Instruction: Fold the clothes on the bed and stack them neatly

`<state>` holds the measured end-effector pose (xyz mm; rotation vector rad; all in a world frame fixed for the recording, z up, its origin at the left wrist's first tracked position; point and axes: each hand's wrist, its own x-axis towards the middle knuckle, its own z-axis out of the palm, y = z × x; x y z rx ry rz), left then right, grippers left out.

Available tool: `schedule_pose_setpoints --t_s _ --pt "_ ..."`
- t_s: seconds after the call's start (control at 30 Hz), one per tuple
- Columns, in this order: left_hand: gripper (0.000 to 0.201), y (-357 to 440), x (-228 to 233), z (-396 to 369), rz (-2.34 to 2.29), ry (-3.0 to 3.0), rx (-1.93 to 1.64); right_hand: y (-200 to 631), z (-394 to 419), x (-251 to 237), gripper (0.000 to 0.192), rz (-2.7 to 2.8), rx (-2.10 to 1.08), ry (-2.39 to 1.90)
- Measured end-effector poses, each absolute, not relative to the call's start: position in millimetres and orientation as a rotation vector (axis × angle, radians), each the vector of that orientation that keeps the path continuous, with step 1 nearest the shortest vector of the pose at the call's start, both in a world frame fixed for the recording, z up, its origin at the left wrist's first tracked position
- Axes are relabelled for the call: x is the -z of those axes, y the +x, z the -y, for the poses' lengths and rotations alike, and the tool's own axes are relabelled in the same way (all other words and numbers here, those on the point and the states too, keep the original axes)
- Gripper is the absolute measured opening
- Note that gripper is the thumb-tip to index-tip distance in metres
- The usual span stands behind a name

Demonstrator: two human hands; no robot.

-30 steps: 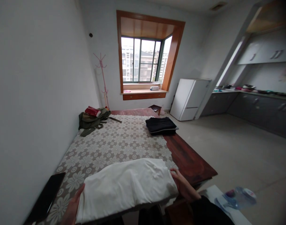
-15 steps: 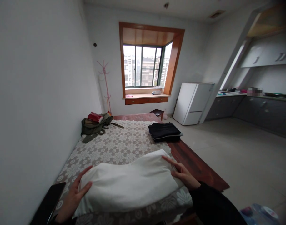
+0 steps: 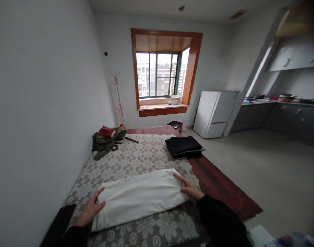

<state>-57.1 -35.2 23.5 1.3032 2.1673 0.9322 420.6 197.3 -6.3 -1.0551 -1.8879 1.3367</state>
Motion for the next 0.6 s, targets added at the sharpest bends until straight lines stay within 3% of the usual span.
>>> schedule_pose_setpoints --t_s 0.27,0.43,0.6 --pt "0.082 -86.7 -95.9 0.5 -2.108 1.488 -1.144 402.5 -235.8 -76.8 0.085 1.889 -1.137 -0.841" --pt "0.078 -100.3 -59.9 -28.9 -2.259 1.516 -0.868 381.6 -261.8 -40.3 0.083 2.072 -0.978 -1.101" --pt "0.073 -110.5 -28.2 -38.8 -2.326 1.502 -0.664 375.6 -274.5 -5.6 0.053 2.3 -0.78 -1.234"
